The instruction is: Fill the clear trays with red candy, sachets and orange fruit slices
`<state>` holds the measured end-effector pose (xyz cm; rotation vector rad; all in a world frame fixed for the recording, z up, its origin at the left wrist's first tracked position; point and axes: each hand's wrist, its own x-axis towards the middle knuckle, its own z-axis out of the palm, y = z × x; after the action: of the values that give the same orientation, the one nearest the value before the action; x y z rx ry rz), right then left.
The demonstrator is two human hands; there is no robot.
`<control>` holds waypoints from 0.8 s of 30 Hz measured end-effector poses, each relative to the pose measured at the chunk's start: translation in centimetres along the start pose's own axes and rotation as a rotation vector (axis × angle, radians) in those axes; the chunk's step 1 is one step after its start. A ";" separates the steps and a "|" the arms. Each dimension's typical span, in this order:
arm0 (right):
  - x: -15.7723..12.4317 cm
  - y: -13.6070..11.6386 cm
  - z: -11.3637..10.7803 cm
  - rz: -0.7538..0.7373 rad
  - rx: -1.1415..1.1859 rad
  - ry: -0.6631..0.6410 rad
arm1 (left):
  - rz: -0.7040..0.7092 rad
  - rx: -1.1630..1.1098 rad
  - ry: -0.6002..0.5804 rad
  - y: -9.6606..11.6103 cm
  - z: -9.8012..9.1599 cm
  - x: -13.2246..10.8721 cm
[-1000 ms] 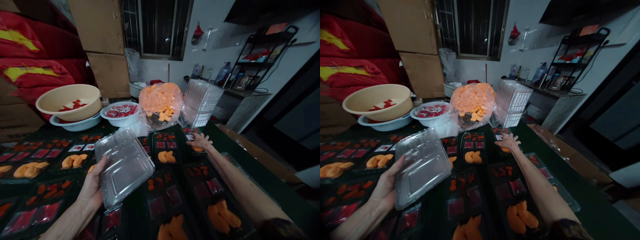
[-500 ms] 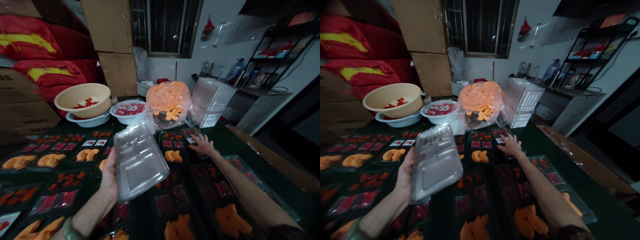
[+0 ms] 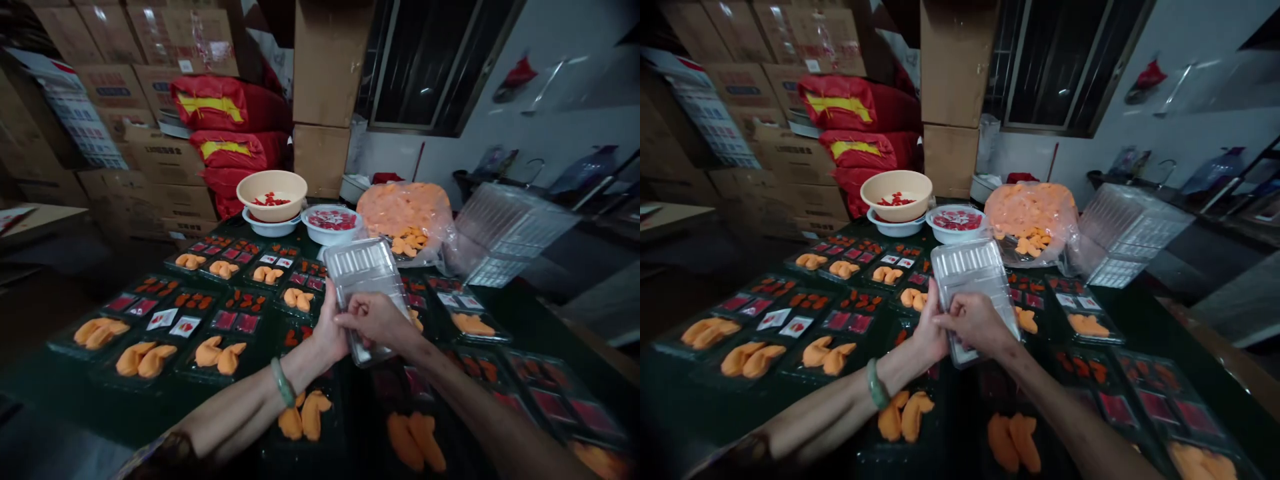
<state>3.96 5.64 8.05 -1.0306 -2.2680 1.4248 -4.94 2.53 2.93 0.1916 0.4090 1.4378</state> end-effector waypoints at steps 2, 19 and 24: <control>0.8 0.1 0.6 0.013 0.018 -0.042 | 0.001 0.059 -0.015 0.1 -0.2 -0.8; 1.0 -1.0 0.7 0.016 0.073 -0.212 | 0.052 0.230 -0.146 1.6 -1.5 -4.4; 1.1 -2.4 3.5 -0.068 -0.236 -0.013 | 0.071 0.050 0.051 1.8 -1.6 -4.3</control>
<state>0.24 3.39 8.28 -1.0011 -2.5003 1.1609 -7.55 -1.68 2.77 0.2118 0.4848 1.5054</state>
